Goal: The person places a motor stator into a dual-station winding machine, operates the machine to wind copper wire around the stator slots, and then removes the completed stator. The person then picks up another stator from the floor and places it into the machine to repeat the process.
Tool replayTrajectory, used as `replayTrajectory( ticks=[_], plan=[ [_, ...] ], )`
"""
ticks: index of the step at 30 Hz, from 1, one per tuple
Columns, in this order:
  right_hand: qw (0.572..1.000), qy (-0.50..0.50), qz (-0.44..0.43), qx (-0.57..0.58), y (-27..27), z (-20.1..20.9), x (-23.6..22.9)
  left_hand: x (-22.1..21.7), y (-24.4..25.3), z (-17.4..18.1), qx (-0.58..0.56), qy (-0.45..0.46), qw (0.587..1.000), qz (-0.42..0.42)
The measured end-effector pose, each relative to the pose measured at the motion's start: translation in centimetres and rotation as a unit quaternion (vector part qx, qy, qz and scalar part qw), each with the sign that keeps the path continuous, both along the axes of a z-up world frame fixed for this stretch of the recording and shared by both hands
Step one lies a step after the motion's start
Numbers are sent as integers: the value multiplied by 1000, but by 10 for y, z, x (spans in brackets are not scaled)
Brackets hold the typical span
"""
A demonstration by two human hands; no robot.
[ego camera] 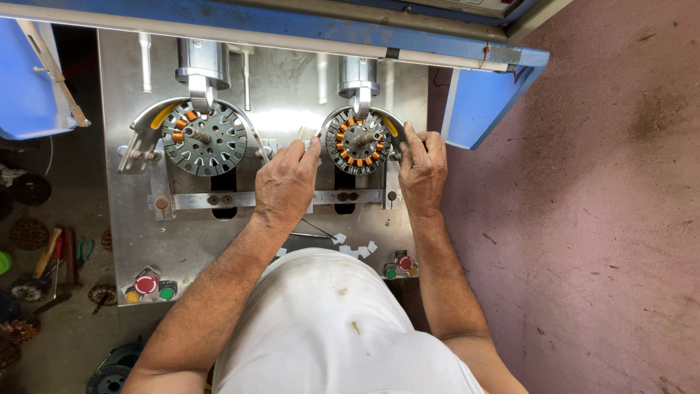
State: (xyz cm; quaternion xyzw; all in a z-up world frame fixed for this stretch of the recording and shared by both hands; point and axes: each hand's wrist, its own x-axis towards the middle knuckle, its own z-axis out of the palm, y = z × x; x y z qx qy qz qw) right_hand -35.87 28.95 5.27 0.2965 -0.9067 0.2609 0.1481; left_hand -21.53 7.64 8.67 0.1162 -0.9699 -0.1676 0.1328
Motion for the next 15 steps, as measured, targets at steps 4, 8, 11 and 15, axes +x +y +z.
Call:
replayTrajectory(
  ticks=[4, 8, 11, 15],
  plan=[
    [1000, 3, -10, 2, -2, -1, 2, 1, -3, 0, 15, 5, 1000, -10],
    [999, -2, -33, 13, -6, -2, 6, 3, -9, 1, 19, -13, 999, -34],
    [998, 9, -48, 34, -9, 0, 11, 5, -14, 4, 26, -6, 998, -56],
    [996, 11, -68, 58, -15, 8, 21, 10, -20, 8, 48, 12, 995, -83]
  ],
)
